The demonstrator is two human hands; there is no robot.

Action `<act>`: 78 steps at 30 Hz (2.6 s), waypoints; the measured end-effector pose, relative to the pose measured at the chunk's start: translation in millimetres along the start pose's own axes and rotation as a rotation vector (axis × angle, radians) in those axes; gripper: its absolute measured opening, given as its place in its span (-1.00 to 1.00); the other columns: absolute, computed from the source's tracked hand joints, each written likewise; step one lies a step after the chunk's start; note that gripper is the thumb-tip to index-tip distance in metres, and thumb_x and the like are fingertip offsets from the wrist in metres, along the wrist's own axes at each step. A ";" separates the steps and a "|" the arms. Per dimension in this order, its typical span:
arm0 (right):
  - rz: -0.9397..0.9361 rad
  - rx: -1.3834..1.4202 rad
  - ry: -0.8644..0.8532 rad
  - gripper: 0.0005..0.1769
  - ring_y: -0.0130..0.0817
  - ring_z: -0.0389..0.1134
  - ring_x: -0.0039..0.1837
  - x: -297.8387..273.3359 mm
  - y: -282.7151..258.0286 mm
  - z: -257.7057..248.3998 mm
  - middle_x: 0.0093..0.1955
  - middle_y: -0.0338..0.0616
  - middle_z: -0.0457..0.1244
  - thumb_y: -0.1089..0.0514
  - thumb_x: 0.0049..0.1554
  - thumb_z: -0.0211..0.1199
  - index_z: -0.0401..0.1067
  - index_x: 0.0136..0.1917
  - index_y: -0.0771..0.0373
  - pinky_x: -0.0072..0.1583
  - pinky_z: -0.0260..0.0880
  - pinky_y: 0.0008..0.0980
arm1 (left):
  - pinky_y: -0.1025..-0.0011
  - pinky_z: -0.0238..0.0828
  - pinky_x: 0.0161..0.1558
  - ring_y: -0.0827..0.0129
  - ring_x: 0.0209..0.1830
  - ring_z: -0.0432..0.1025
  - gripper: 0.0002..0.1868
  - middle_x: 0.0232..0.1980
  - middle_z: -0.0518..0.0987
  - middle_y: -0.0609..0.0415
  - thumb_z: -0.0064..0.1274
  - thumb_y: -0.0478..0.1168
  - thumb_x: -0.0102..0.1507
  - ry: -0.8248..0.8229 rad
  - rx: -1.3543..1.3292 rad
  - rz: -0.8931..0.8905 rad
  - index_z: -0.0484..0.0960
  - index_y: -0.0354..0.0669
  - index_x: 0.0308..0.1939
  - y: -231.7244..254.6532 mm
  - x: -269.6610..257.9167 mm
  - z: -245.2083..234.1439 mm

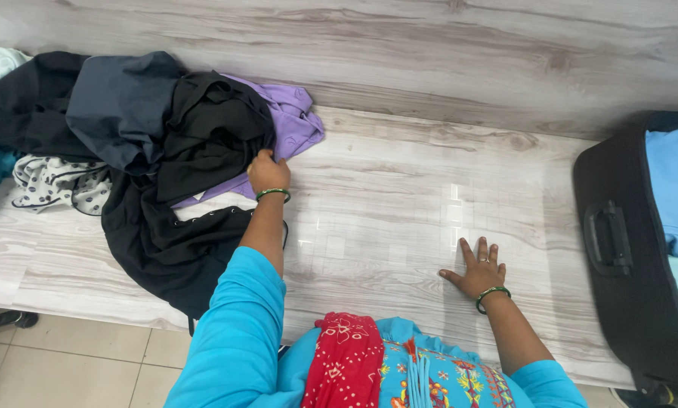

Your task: The person folds a light blue garment, a black top, a white shirt, and a pair of dark grey pants by hand on a low wooden bench and places them into an open suitcase.

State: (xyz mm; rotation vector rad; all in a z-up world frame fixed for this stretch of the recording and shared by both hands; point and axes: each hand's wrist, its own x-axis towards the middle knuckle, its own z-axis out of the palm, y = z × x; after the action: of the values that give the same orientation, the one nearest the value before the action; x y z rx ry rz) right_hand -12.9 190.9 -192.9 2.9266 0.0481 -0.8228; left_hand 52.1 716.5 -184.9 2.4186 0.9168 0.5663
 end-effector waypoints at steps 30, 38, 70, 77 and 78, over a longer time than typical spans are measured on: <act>0.203 1.717 0.318 -0.25 0.24 0.37 0.26 28.4 35.5 46.5 0.16 0.25 0.34 -0.23 0.25 0.26 0.33 0.34 0.52 0.33 0.39 0.20 | 0.03 0.22 0.30 0.00 0.30 0.33 -0.17 0.25 0.51 -0.05 0.28 0.30 0.06 -0.718 0.029 0.624 0.54 -0.07 0.27 144.7 -182.2 -39.0; 0.672 2.215 0.490 -0.40 0.02 0.39 0.19 21.9 109.6 23.9 0.34 0.13 0.24 -0.11 0.20 0.17 0.21 0.36 0.27 0.27 0.41 0.04 | -0.07 -0.14 0.44 0.04 0.49 0.09 0.06 0.37 0.38 -0.04 0.42 0.34 -0.13 -0.884 0.214 0.685 0.47 -0.03 0.35 112.3 -192.7 -61.5; -0.704 0.002 0.216 -0.32 0.01 0.18 0.41 -21.6 -95.0 -61.5 0.26 0.00 0.29 -0.16 0.00 0.39 0.43 0.39 -0.08 0.46 0.25 -0.07 | -0.05 0.27 0.15 0.04 0.12 0.43 -0.53 0.02 0.62 0.06 0.04 -0.03 0.25 -0.667 0.104 0.574 0.59 0.15 0.26 105.4 -182.0 -20.2; -1.001 0.484 0.756 -0.81 0.09 0.25 0.39 -13.8 -74.6 -139.0 0.09 -0.10 0.43 0.21 -0.02 0.37 0.62 -0.08 0.20 0.35 0.27 -0.04 | -0.17 -0.07 0.36 0.07 0.05 0.47 -0.32 -0.10 0.61 -0.07 0.27 0.05 0.09 -0.448 -0.374 0.973 0.53 -0.21 0.19 164.3 -202.8 -67.5; -0.957 0.535 0.719 -0.83 0.01 0.33 0.25 -20.0 -70.6 -156.2 0.03 -0.09 0.43 0.21 0.03 0.34 0.61 -0.06 0.21 0.42 0.23 -0.05 | -0.15 -0.07 0.40 0.10 0.00 0.48 -0.36 -0.16 0.62 -0.05 0.28 0.04 0.08 -0.448 -0.342 0.895 0.55 -0.19 0.17 175.1 -200.1 -70.2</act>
State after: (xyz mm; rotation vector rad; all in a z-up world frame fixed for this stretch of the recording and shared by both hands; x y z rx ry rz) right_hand 46.9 277.5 -56.2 3.4487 1.5684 0.3239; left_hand -36.5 483.0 -69.6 2.3772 -0.4545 0.3881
